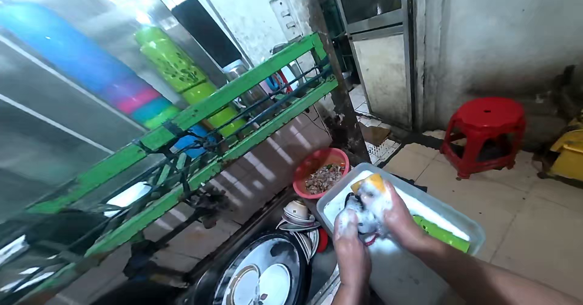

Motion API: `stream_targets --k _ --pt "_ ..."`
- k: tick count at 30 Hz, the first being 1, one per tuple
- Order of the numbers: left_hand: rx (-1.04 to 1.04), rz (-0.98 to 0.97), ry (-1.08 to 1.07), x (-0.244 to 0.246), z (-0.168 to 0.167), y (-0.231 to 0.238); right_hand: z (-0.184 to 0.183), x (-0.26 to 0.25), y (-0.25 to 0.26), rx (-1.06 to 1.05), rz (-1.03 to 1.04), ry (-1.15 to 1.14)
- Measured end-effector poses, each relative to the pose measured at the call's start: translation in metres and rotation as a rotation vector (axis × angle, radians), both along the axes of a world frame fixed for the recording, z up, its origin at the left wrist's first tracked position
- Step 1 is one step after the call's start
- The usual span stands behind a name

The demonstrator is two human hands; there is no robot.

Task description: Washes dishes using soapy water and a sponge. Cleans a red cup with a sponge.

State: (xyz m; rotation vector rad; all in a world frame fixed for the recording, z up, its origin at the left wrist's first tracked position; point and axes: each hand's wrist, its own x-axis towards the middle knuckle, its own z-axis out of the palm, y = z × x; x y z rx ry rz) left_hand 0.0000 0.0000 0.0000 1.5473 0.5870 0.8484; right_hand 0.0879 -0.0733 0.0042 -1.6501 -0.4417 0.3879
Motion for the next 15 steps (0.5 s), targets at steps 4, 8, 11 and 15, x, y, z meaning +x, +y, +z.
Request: stream_targets --k 4,8,11,15 --pt "-0.086 -0.132 -0.259 0.000 -0.006 0.007 0.007 0.019 -0.010 0.261 0.095 0.371" --pt "-0.500 -0.203 -0.145 0.004 -0.012 0.026 0.029 0.016 -0.012 0.018 0.015 -0.213" --pt "-0.941 -0.221 -0.071 0.011 0.001 0.026 0.023 0.007 -0.012 -0.091 0.146 -0.675" --pt "-0.878 -0.100 -0.124 0.014 0.003 0.038 0.023 0.012 -0.009 -0.074 0.198 -0.004"
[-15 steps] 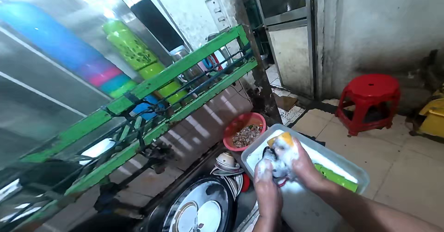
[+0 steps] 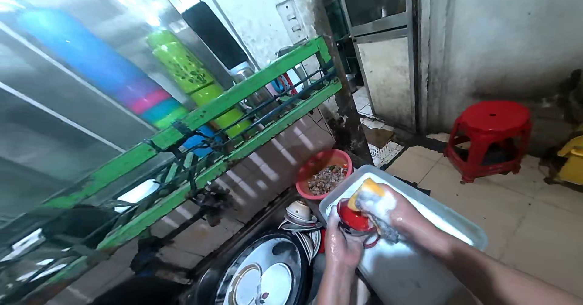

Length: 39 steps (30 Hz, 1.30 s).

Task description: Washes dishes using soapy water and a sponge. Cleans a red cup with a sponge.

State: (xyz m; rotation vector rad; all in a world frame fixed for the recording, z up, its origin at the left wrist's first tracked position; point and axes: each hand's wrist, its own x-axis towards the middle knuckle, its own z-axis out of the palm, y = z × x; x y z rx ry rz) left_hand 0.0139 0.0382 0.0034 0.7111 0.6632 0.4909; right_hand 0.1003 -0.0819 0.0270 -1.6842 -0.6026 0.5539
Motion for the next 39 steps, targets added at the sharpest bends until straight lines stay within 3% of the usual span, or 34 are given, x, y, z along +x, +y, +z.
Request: stream_targets --k 3,6,8,10,13,15,16,18,20,22,24,26,27,28,30,32,34,36,38,39 --pt "0.528 0.016 -0.038 -0.006 -0.011 0.011 -0.011 0.022 0.000 -0.063 0.020 0.156" --pt "1.154 -0.087 0.120 -0.005 -0.019 0.002 -0.010 0.024 0.007 -0.255 0.071 0.189" --pt "1.296 -0.081 0.176 0.000 -0.024 -0.016 0.000 0.011 0.015 -0.318 0.046 0.127" --pt "1.175 -0.120 0.234 -0.001 -0.019 -0.019 0.007 -0.006 0.010 -0.322 0.094 -0.032" --pt "0.514 -0.314 0.299 0.008 0.006 -0.003 -0.006 -0.025 -0.014 -0.254 0.364 -0.514" --pt "0.298 -0.435 0.274 0.012 0.013 0.007 -0.020 -0.025 -0.020 -0.143 0.405 -0.729" --pt "0.360 -0.408 0.240 0.012 0.013 0.004 -0.018 -0.023 -0.020 -0.146 0.396 -0.604" --pt "0.771 -0.293 0.155 0.010 0.000 -0.009 -0.010 -0.015 -0.013 -0.146 0.184 -0.172" --pt "1.078 -0.209 0.120 0.015 -0.016 -0.016 -0.003 -0.006 -0.007 -0.159 -0.020 0.056" --pt "1.065 -0.263 0.174 0.014 -0.011 -0.015 0.000 -0.012 -0.011 -0.212 0.069 -0.127" --pt "0.785 -0.503 0.315 0.016 0.010 -0.003 -0.015 -0.020 -0.026 -0.190 0.339 -0.587" --pt "0.554 -0.677 0.396 0.020 0.023 0.005 -0.029 -0.021 -0.029 -0.060 0.469 -0.935" --pt "0.515 -0.681 0.365 0.020 0.023 0.005 -0.029 -0.019 -0.029 -0.055 0.468 -0.903" --pt "0.540 -0.626 0.299 0.019 0.020 0.002 -0.023 -0.018 -0.030 -0.108 0.404 -0.722" --pt "0.791 -0.443 0.144 0.018 0.008 -0.009 -0.012 -0.007 -0.021 -0.169 0.108 -0.224" --pt "1.003 -0.292 0.056 0.019 -0.006 -0.021 -0.005 0.000 -0.012 -0.188 -0.082 -0.067" --pt "1.086 -0.328 0.149 0.015 -0.003 -0.021 0.002 -0.011 -0.017 -0.316 0.072 -0.246" --pt "1.141 -0.641 0.249 0.013 0.011 -0.003 -0.002 -0.028 -0.027 -0.429 0.276 -0.608" --pt "1.058 -0.898 0.242 0.015 0.016 0.011 -0.022 -0.034 -0.032 -0.303 0.350 -0.902" --pt "0.940 -0.870 0.240 0.015 0.015 0.010 -0.030 -0.032 -0.032 -0.226 0.315 -0.895"
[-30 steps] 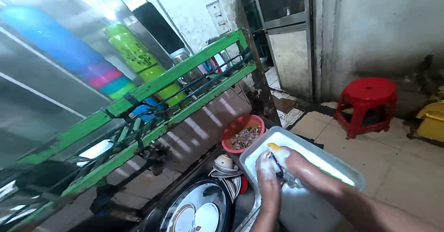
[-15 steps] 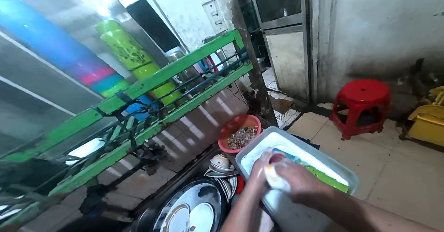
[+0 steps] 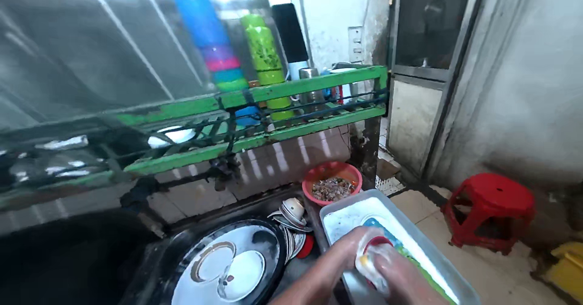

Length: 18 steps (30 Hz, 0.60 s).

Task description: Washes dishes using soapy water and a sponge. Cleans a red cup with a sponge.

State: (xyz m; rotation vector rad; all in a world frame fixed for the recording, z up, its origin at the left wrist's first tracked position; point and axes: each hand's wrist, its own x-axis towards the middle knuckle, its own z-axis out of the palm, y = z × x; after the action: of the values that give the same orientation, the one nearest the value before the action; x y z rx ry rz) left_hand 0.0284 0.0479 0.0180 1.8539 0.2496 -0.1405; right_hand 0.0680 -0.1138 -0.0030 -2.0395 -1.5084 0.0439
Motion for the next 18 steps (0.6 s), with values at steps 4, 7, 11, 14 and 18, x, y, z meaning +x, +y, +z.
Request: stream_targets --k 4,7,11,14,18 --pt "-0.034 0.361 -0.308 0.007 -0.016 -0.024 0.008 0.022 0.021 0.214 -0.468 0.743" --pt "-0.092 0.311 -0.275 0.005 -0.018 -0.022 0.021 0.014 0.017 0.018 -0.398 0.499" --pt "-0.410 0.090 0.124 -0.001 -0.009 0.011 0.005 0.020 -0.001 -0.006 0.221 -0.339" --pt "-0.562 0.103 0.072 -0.004 -0.002 0.011 0.008 0.050 0.008 0.246 0.239 -0.574" --pt "-0.187 0.288 -0.247 0.005 0.007 -0.009 -0.006 0.038 0.021 0.339 -0.218 -0.068"
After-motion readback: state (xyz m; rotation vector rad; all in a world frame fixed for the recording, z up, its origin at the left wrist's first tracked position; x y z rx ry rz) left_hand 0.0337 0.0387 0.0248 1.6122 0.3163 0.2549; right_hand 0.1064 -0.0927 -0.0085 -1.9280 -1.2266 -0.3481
